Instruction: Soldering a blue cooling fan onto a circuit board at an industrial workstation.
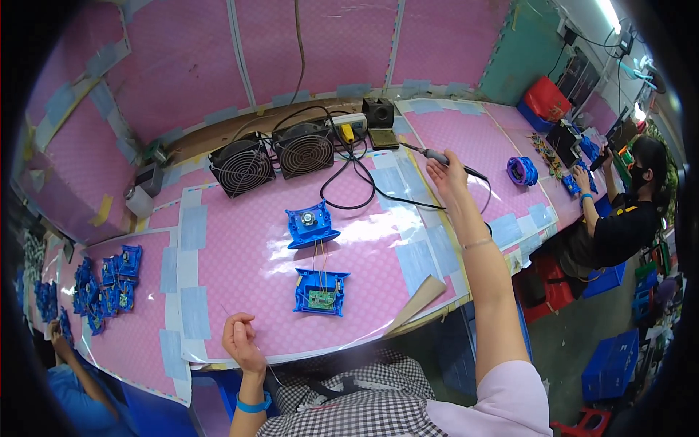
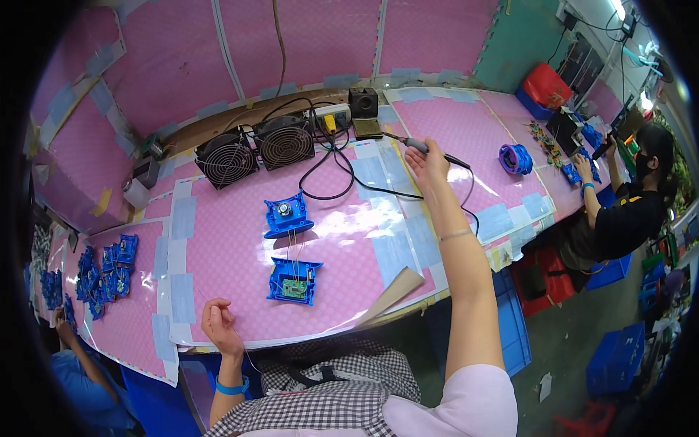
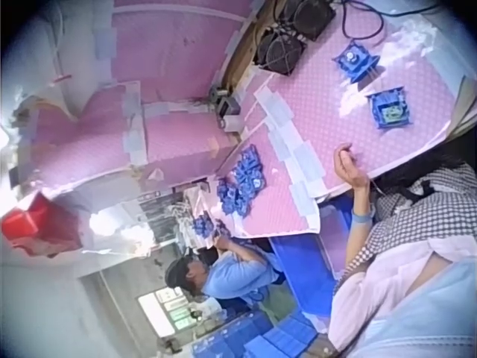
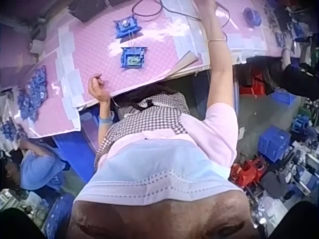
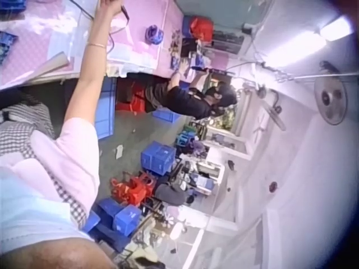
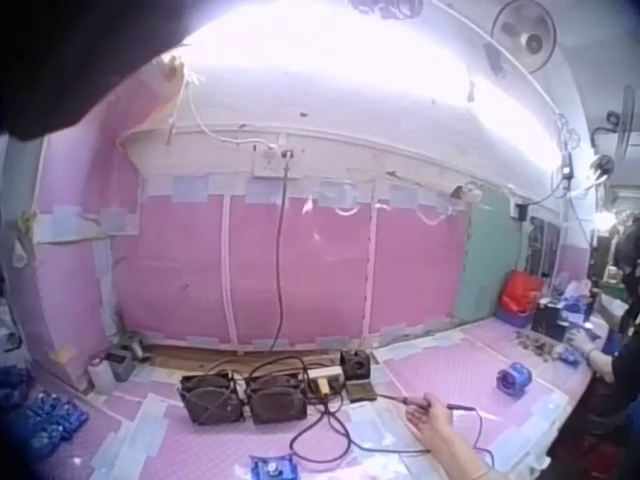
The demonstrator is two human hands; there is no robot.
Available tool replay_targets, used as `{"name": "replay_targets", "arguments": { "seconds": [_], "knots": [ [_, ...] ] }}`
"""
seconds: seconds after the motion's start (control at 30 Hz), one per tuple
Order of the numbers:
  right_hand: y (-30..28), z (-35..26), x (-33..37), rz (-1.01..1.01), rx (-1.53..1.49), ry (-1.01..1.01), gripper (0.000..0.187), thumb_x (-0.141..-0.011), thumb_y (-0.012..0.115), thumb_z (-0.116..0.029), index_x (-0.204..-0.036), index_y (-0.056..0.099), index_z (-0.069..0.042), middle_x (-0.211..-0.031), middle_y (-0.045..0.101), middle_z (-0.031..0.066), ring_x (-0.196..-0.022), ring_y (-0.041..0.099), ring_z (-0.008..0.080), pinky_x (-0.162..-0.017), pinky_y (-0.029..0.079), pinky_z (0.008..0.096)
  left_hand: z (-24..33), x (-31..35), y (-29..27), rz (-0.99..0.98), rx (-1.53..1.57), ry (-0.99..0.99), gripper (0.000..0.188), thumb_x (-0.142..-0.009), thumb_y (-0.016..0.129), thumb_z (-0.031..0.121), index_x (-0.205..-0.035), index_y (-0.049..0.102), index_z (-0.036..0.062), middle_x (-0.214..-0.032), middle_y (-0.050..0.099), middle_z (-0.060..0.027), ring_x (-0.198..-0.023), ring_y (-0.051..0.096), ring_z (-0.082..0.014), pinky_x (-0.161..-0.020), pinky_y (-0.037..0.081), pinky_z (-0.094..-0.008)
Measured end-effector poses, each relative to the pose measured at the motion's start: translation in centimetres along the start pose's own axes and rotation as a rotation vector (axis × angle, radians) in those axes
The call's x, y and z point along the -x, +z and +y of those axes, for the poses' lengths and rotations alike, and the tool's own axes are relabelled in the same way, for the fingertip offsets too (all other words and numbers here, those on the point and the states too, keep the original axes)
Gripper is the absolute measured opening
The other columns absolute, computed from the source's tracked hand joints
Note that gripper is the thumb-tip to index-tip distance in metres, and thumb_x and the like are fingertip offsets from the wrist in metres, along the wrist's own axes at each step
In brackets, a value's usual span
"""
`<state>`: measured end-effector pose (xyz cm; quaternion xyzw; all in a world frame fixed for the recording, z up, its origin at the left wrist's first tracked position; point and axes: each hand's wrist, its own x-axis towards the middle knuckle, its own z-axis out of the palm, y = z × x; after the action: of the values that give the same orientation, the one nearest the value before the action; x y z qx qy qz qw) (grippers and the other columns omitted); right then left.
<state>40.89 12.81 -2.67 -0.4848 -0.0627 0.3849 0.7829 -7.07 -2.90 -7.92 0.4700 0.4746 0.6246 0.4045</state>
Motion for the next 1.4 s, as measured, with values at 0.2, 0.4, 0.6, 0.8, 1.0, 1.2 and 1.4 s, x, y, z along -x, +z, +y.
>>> {"name": "replay_targets", "arguments": {
  "seconds": [0.2, 0.4, 0.6, 0.8, 1.0, 1.2, 1.4],
  "knots": [
    [-3.8, -3.7, 9.8, -0.238, -0.16, 0.165, 0.021, -0.09, 0.063, -0.026, -0.089, 0.062, -0.004, -0.072, 0.066, 0.0102, -0.062, 0.066, 0.0172, -0.058, 0.058, 0.0267, 0.4, -0.3, 0.0, 0.003, -0.021, -0.006, 0.032, -0.098, 0.039, 0.021, -0.084, 0.059, 0.001, -0.06, 0.036, 0.0041, -0.053, 0.03, -0.004, -0.048, 0.023, -0.0223],
    [-4.3, -4.9, 17.0, -0.409, -0.2, 0.182, 0.025, -0.093, 0.058, -0.028, -0.096, 0.065, -0.004, -0.069, 0.067, 0.0101, -0.056, 0.065, 0.015, -0.054, 0.057, 0.0233, -0.1, -0.6, 0.0, -0.02, -0.018, -0.01, 0.031, -0.098, 0.041, 0.021, -0.085, 0.059, 0.0009, -0.059, 0.035, 0.0046, -0.052, 0.029, -0.0037, -0.047, 0.022, -0.0216],
    [-4.6, -4.4, 18.9, -0.478, -0.337, 0.255, 0.032, -0.095, 0.054, -0.032, -0.102, 0.065, -0.003, -0.071, 0.067, 0.0118, -0.057, 0.066, 0.0161, -0.055, 0.058, 0.0246, 0.2, -0.3, 0.2, -0.019, 0.013, -0.019, 0.03, -0.098, 0.041, 0.021, -0.085, 0.059, 0.0012, -0.059, 0.035, 0.0049, -0.053, 0.028, -0.0035, -0.048, 0.021, -0.0215],
    [-3.4, -3.5, 17.1, -0.377, -0.261, 0.106, 0.03, -0.092, 0.06, -0.032, -0.099, 0.065, -0.003, -0.073, 0.067, 0.0092, -0.062, 0.066, 0.0135, -0.057, 0.056, 0.0238, 0.4, -0.2, -0.1, -0.011, -0.015, -0.023, 0.03, -0.098, 0.041, 0.021, -0.085, 0.059, 0.0014, -0.06, 0.034, 0.0053, -0.053, 0.028, -0.0035, -0.048, 0.021, -0.0219],
    [-0.8, 0.9, 5.2, -0.303, 0.365, -0.354, 0.03, -0.089, 0.065, -0.026, -0.101, 0.064, 0.002, -0.078, 0.064, 0.0104, -0.065, 0.065, 0.0161, -0.062, 0.055, 0.0255, 0.3, -0.3, 0.2, -0.015, -0.064, -0.023, 0.032, -0.097, 0.039, 0.019, -0.084, 0.06, -0.0009, -0.059, 0.037, 0.0042, -0.054, 0.029, -0.0037, -0.049, 0.021, -0.0228],
    [2.8, 2.8, 1.1, -0.282, 0.667, -0.566, 0.027, -0.087, 0.064, -0.022, -0.096, 0.068, 0.003, -0.077, 0.066, 0.0095, -0.062, 0.064, 0.0136, -0.059, 0.052, 0.025, 0.2, -0.3, 0.3, 0.002, -0.084, 0.0, 0.031, -0.098, 0.04, 0.021, -0.084, 0.059, 0.0016, -0.058, 0.035, 0.0048, -0.052, 0.029, -0.0038, -0.049, 0.021, -0.0222],
    [3.5, 1.7, 1.0, -0.582, 1.187, -0.998, 0.021, -0.082, 0.064, -0.016, -0.094, 0.069, 0.0, -0.078, 0.067, 0.0145, -0.074, 0.064, 0.0187, -0.067, 0.048, 0.0303, 0.0, -0.2, -0.1, -0.004, -0.089, -0.012, 0.031, -0.098, 0.04, 0.021, -0.084, 0.059, 0.0013, -0.059, 0.037, 0.0044, -0.052, 0.029, -0.0036, -0.049, 0.021, -0.0217]
  ]
}}
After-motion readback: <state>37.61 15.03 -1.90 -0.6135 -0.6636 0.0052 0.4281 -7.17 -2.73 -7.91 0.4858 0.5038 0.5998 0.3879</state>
